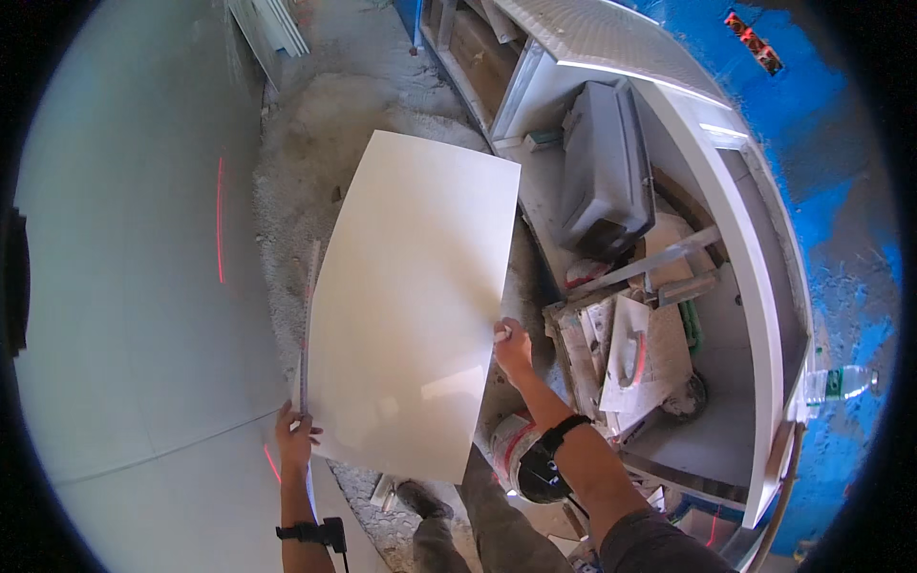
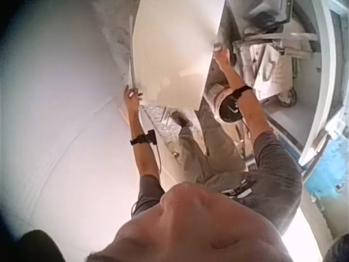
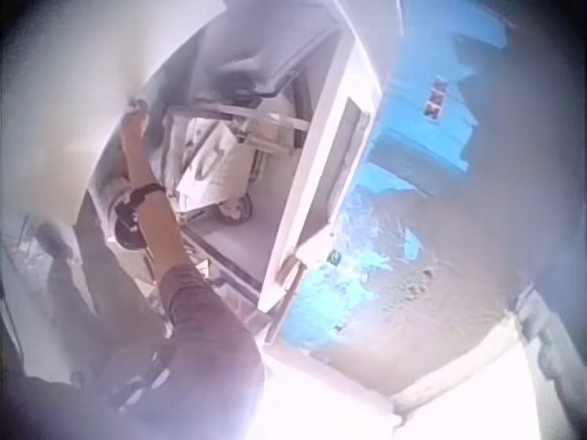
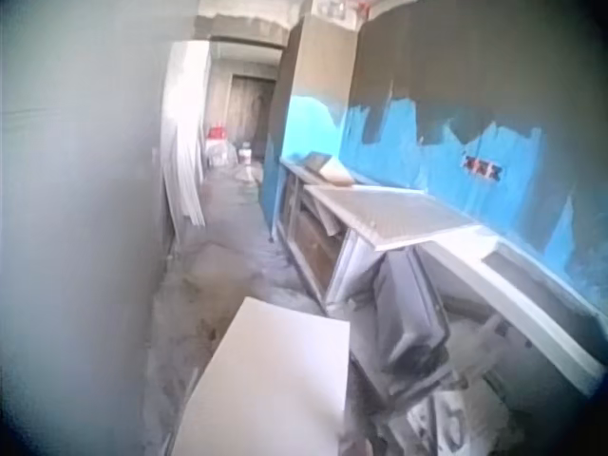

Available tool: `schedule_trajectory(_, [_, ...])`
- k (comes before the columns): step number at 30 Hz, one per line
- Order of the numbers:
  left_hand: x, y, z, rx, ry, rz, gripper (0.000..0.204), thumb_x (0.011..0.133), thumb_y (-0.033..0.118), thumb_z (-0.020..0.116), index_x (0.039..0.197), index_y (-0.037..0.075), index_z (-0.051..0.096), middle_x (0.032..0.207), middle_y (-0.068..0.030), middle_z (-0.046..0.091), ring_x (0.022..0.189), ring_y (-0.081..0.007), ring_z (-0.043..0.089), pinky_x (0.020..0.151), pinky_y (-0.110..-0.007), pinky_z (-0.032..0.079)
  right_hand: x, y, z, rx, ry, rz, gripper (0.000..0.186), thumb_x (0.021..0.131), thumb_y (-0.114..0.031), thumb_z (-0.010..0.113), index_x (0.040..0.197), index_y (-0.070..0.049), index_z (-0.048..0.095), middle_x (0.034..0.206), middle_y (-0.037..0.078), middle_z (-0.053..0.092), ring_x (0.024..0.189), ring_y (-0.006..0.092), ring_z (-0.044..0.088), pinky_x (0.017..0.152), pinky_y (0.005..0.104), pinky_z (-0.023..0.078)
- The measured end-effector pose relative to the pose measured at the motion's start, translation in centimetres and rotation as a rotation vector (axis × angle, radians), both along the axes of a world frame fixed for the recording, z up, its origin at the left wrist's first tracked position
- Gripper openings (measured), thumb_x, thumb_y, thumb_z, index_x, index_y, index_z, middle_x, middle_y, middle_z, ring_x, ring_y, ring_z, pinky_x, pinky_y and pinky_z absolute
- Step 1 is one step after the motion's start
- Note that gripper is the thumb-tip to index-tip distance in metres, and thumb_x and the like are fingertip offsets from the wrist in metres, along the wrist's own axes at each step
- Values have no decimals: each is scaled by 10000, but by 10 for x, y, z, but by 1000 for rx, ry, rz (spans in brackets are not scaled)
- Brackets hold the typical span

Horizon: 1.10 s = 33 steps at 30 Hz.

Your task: Measuring and cutting a ceramic tile with a power saw at a construction site.

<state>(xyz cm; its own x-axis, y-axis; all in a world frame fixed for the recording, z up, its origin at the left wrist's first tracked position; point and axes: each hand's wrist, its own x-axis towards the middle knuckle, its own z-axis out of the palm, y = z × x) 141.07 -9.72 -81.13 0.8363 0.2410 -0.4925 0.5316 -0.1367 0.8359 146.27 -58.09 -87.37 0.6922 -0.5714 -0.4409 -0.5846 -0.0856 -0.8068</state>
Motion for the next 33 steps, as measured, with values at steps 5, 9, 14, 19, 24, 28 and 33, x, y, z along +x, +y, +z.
schedule_trajectory(5, [-5, -32, 14, 166, 21, 35, 303, 926, 9, 624, 1221, -40, 575, 1378, -188, 542, 667, -213, 725, 439, -265, 491, 30, 3, -1, -544, -2, 242, 227, 886, -98, 635, 1113, -108, 647, 904, 214, 720, 911, 454, 702, 797, 531, 547])
schedule_trajectory(9, [-53, -43, 4, 4, 149, 129, 326, 939, -21, 598, 1264, -38, 580, 1476, -181, 439, 624, -212, 714, 458, -262, 521, 47, -8, 21, -500, -9, 267, 253, 804, 14, 639, 1016, -119, 597, 839, 160, 690, 870, 438, 696, 743, 513, 529])
schedule_trajectory(14, [-127, -83, 5, -69, 238, -90, 81, 912, -28, 639, 911, -106, 661, 1501, -216, 385, 756, -280, 775, 519, -280, 585, 87, -34, 35, -538, -149, 378, 284, 752, 56, 670, 958, -104, 560, 800, 150, 629, 830, 459, 646, 669, 515, 477])
schedule_trajectory(19, [-144, -112, 5, -170, 381, -121, 118, 918, -6, 672, 946, -121, 679, 1420, -226, 497, 798, -284, 778, 535, -289, 590, 116, -44, 41, -646, 2, 543, 308, 800, -36, 747, 1057, -102, 590, 866, 184, 672, 884, 465, 654, 715, 551, 495])
schedule_trajectory(24, [-129, -105, 14, -124, 372, -205, 146, 935, 30, 675, 976, -109, 694, 1331, -249, 608, 765, -248, 772, 552, -295, 588, 109, -37, 41, -686, 53, 574, 411, 867, -159, 776, 1232, -101, 597, 985, 261, 688, 957, 483, 657, 779, 569, 525])
schedule_trajectory(28, [-56, -109, 47, 5, 265, -86, 150, 949, 62, 655, 952, -81, 702, 973, -178, 749, 699, -194, 747, 543, -294, 555, 107, -46, 34, -667, 74, 550, 484, 903, -188, 743, 1341, -84, 566, 1029, 294, 679, 979, 501, 657, 803, 579, 527])
schedule_trajectory(33, [104, -88, 79, 388, -32, -40, 212, 924, 134, 638, 836, -49, 696, 577, -128, 623, 533, -198, 619, 529, -367, 471, 116, -35, 48, -700, 127, 616, 455, 925, -200, 721, 1332, -63, 571, 1029, 292, 680, 988, 498, 656, 808, 582, 522])
